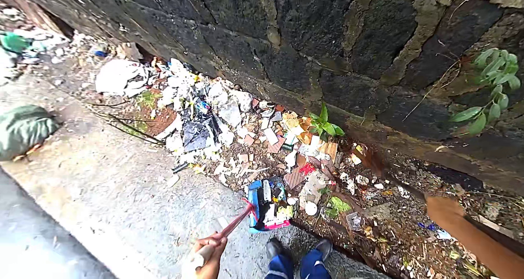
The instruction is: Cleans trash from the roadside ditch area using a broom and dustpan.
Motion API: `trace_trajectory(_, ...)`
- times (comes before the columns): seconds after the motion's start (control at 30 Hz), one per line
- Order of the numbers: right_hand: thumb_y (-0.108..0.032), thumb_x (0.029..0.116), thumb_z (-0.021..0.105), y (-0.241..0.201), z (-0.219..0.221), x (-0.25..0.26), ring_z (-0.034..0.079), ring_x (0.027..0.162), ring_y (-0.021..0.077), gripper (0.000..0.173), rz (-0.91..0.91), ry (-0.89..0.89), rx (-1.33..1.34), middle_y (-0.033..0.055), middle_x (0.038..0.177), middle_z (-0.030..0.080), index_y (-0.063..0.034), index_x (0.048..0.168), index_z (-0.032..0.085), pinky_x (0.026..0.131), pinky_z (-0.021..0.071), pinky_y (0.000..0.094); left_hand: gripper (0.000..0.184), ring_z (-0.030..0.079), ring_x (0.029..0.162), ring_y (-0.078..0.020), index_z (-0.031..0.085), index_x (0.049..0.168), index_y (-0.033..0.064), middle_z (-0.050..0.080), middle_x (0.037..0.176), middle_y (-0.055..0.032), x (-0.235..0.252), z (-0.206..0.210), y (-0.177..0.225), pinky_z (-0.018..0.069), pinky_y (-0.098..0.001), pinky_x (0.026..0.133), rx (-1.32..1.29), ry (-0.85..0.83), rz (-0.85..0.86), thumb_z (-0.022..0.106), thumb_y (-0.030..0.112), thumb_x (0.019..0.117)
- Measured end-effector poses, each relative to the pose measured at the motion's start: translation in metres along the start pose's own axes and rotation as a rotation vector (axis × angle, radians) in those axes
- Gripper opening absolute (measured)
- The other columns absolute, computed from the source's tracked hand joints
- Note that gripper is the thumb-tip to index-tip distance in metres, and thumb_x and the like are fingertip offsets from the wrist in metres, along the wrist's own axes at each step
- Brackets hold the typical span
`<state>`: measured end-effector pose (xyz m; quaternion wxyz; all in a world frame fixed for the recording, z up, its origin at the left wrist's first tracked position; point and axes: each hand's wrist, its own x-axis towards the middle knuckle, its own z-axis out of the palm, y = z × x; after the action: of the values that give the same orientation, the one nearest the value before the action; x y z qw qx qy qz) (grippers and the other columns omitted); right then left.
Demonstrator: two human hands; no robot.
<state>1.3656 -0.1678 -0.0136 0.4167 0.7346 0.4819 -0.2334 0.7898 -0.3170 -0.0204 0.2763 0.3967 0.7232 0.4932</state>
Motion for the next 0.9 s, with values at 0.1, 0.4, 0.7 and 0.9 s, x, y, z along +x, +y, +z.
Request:
trace_trajectory(0.1, -0.024, 0.0989, 0.064, 0.071, 0.001, -0.030, 0.056, 0.130, 0.0525, 0.059, -0.026, -0.095, 0.028, 0.0301, 0.143, 0.058, -0.0138, 0.155, 0.048, 0.101, 0.0443, 0.0735, 0.019, 0.066, 0.101, -0.0027, 0.052, 0.085, 0.0054, 0.068, 0.092, 0.0061, 0.000, -0.005, -0.009, 0.0542, -0.0287, 0.098, -0.027, 0.004, -0.006, 0.066, -0.006, 0.0794)
trace_trajectory(0.4, -0.030, 0.1052, 0.053, 0.025, 0.033, 0.007, 0.057, 0.133, 0.0454, 0.044, 0.228, -0.019, 0.439, 0.0266, 0.140, 0.061, -0.0045, 0.141, 0.060, 0.106, 0.0437, 0.0685, 0.017, 0.066, 0.104, -0.0040, 0.053, 0.085, 0.0053, 0.069, 0.094, 0.0054, 0.000, -0.003, -0.015, 0.0524, -0.0309, 0.102, -0.016, -0.021, 0.022, 0.067, -0.004, 0.0799)
trace_trajectory(0.7, -0.030, 0.0997, 0.067, 0.099, 0.006, -0.057, 0.055, 0.132, 0.0513, 0.056, -0.061, -0.037, 0.303, 0.0260, 0.143, 0.060, -0.0253, 0.154, 0.053, 0.106, 0.0400, 0.0740, 0.016, 0.066, 0.109, -0.0050, 0.055, 0.086, 0.0069, 0.070, 0.095, 0.0053, -0.005, -0.001, -0.016, 0.0502, -0.0333, 0.107, 0.010, -0.074, 0.081, 0.068, 0.000, 0.0823)
trace_trajectory(0.9, -0.024, 0.1063, 0.053, 0.036, -0.057, -0.038, 0.060, 0.125, 0.0512, 0.054, -0.009, 0.110, 0.076, 0.0288, 0.136, 0.063, -0.0229, 0.159, 0.044, 0.100, 0.0463, 0.0701, 0.015, 0.067, 0.105, -0.0048, 0.055, 0.084, 0.0054, 0.071, 0.094, 0.0040, -0.001, 0.005, -0.008, 0.0531, -0.0304, 0.103, 0.033, -0.033, 0.040, 0.068, 0.000, 0.0807)
